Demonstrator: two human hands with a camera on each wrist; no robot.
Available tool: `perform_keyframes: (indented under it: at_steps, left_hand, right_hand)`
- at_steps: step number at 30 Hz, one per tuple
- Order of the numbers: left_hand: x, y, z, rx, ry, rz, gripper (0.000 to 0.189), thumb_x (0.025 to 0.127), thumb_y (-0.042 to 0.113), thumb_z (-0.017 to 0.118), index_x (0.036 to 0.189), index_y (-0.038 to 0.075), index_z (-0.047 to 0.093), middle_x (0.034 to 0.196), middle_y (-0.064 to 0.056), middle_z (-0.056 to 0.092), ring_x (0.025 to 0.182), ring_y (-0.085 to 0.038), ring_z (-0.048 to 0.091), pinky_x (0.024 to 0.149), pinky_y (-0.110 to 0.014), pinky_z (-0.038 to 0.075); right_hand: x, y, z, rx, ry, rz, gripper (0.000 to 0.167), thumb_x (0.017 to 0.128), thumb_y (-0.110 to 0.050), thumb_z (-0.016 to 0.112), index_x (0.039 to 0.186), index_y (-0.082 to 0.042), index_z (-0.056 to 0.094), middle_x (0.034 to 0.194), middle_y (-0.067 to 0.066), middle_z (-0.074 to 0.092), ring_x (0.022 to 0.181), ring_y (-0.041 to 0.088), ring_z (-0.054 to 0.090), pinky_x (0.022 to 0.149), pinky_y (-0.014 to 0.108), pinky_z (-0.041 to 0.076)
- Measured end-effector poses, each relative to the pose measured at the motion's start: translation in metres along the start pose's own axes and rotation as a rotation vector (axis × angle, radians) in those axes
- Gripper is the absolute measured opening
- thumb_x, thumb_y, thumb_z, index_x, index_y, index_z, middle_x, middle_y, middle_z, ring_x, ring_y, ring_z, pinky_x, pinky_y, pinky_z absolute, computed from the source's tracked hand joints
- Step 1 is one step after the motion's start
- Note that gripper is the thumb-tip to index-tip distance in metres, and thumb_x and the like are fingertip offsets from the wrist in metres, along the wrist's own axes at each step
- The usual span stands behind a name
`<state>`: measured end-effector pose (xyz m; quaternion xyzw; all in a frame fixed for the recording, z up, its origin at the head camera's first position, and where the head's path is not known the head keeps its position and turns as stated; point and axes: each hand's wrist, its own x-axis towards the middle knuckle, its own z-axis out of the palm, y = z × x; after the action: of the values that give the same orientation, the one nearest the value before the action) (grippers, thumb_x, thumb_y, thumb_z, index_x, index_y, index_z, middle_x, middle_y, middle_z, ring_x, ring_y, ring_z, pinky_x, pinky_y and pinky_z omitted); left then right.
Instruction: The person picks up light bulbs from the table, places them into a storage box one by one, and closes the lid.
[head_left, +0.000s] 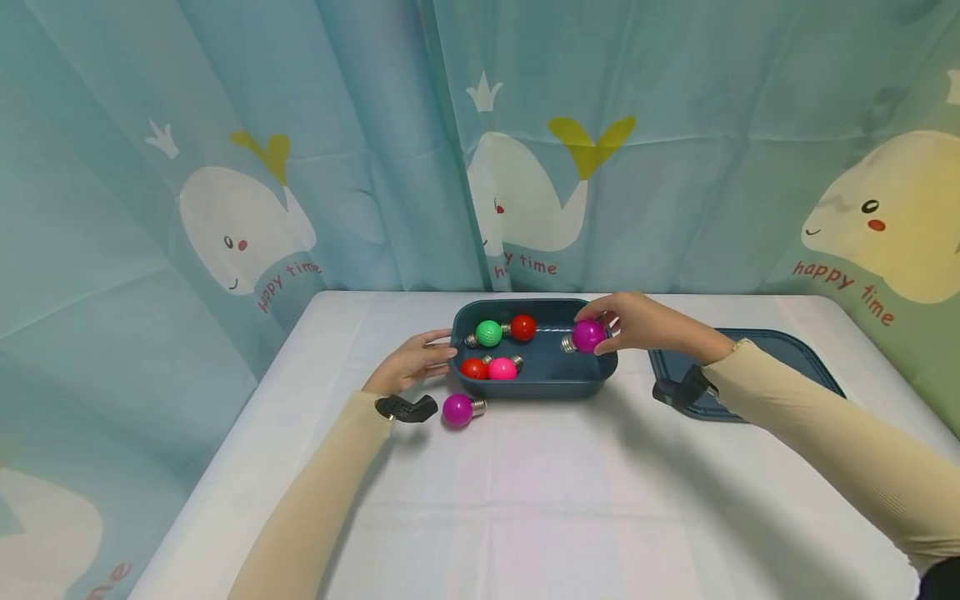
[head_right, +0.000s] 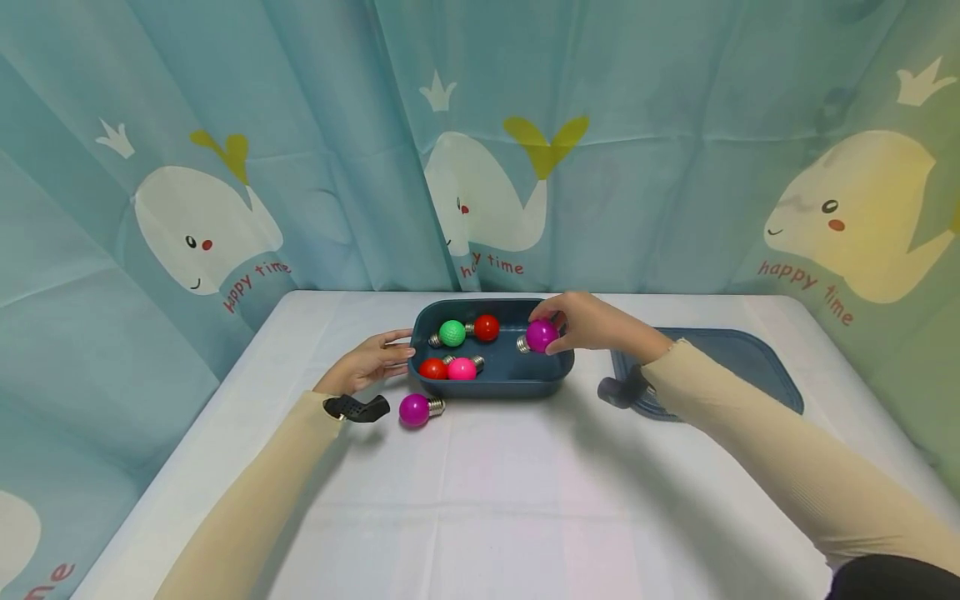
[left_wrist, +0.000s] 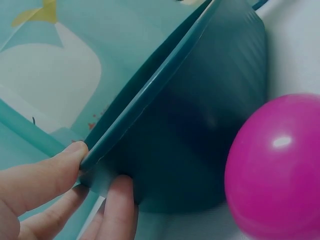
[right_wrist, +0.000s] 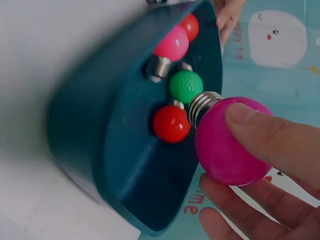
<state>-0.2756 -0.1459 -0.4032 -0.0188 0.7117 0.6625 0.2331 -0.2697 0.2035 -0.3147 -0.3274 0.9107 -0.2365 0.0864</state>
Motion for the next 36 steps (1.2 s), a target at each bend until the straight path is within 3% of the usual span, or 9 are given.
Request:
perform_keyframes:
  at_steps: [7,17,28,36]
  left_hand:
    - [-0.001,0.001,0.000,0.006,0.000,0.005,0.058,0.095,0.007,0.052,0.147,0.005,0.027,0.145,-0.018,0.038,0.121,-0.022,0.048,0.111,-0.042,0.037]
    - [0.002,0.000,-0.002,0.004,0.004,0.000,0.057,0.095,0.006,0.051,0.147,0.006,0.028,0.142,-0.018,0.040,0.114,-0.017,0.050,0.110,-0.042,0.037]
    - [0.003,-0.002,-0.003,0.002,0.000,0.003,0.057,0.095,0.006,0.052,0.147,0.006,0.029,0.141,-0.018,0.041,0.108,-0.015,0.053,0.111,-0.042,0.037]
    - [0.001,-0.001,-0.001,0.001,-0.002,0.001,0.058,0.095,0.006,0.052,0.147,0.006,0.028,0.141,-0.018,0.041,0.114,-0.019,0.051,0.111,-0.042,0.037]
  right_hand:
    - [0.025,0.011,-0.006,0.035,-0.035,0.009,0.045,0.075,-0.003,0.076,0.117,0.005,0.062,0.113,0.022,0.064,0.096,0.032,0.063,0.077,0.037,0.058]
    - [0.052,0.025,-0.004,0.103,-0.106,0.062,0.045,0.079,-0.008,0.074,0.121,0.001,0.061,0.121,0.022,0.061,0.107,0.038,0.060,0.084,0.039,0.057]
    - [0.069,0.038,0.014,0.240,-0.234,0.105,0.048,0.081,-0.008,0.072,0.126,-0.002,0.057,0.125,0.020,0.058,0.111,0.035,0.057,0.089,0.039,0.055]
    - [0.076,0.042,0.025,0.299,-0.363,0.111,0.048,0.082,-0.008,0.071,0.126,-0.001,0.056,0.127,0.021,0.055,0.116,0.033,0.052,0.093,0.037,0.053]
